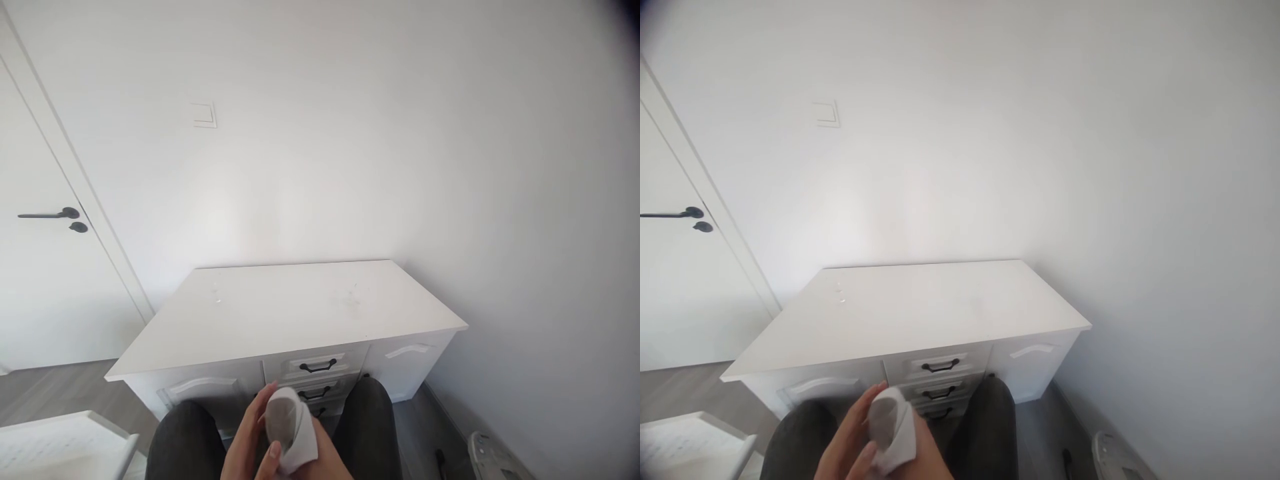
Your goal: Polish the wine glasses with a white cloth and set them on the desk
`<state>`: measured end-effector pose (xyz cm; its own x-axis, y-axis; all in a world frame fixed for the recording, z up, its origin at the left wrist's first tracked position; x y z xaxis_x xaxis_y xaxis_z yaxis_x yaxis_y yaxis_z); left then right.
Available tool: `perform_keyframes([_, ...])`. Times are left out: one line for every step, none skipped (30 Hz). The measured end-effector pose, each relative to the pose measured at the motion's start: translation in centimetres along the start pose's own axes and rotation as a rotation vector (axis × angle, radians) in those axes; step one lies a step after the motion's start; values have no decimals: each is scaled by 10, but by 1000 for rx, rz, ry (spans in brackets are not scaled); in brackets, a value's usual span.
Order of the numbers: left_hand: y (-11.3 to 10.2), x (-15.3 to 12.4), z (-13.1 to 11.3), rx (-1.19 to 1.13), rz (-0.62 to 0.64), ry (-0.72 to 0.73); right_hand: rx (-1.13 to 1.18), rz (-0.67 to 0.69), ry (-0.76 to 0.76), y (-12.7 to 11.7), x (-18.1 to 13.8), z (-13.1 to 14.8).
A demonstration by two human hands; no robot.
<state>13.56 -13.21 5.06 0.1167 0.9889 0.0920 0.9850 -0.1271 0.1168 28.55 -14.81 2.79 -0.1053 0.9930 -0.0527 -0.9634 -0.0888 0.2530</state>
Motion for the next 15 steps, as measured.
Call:
perform_keyframes([0,4,-8,-33,78,-47,-14,53,14,5,4,0])
perform_keyframes([2,7,-16,-61,183,-89,-23,98,21,10,7,0])
perform_keyframes([5,10,-24,-71,288,-111,-32,134,26,15,11,1])
perform_keyframes([7,13,-31,-55,364,-109,-46,169,28,19,15,1])
perform_keyframes([9,15,-38,-20,403,-85,-60,198,30,22,19,2])
perform_keyframes([10,17,-43,34,400,-45,-72,221,33,25,21,2])
perform_keyframes([10,18,-47,95,360,-1,-94,243,32,26,22,3])
perform_keyframes([10,19,-50,145,300,40,-137,260,20,26,23,3])
perform_keyframes([10,19,-51,175,237,71,-204,255,-12,25,23,4])
perform_keyframes([10,19,-50,185,180,89,-279,221,-56,23,22,6])
perform_keyframes([9,19,-48,169,129,95,-328,173,-98,20,22,7])
perform_keyframes([9,19,-44,131,96,99,-338,120,-128,17,21,7])
perform_keyframes([9,20,-40,69,91,103,-308,72,-141,14,20,7])
perform_keyframes([10,21,-34,-10,122,104,-242,39,-135,12,19,6])
perform_keyframes([12,21,-28,-95,189,99,-168,28,-118,11,19,4])
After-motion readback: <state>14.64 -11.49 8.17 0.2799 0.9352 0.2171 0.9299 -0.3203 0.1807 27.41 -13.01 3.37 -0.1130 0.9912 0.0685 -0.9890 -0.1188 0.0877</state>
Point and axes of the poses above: each hand's wrist, its own x-axis towards the middle knuckle, its own y-axis out of the palm, z = x × y, the point moved 4 cm from there along x, towards the middle knuckle, and after that the axes turned 5 degrees about z, right-handed, at the moved point
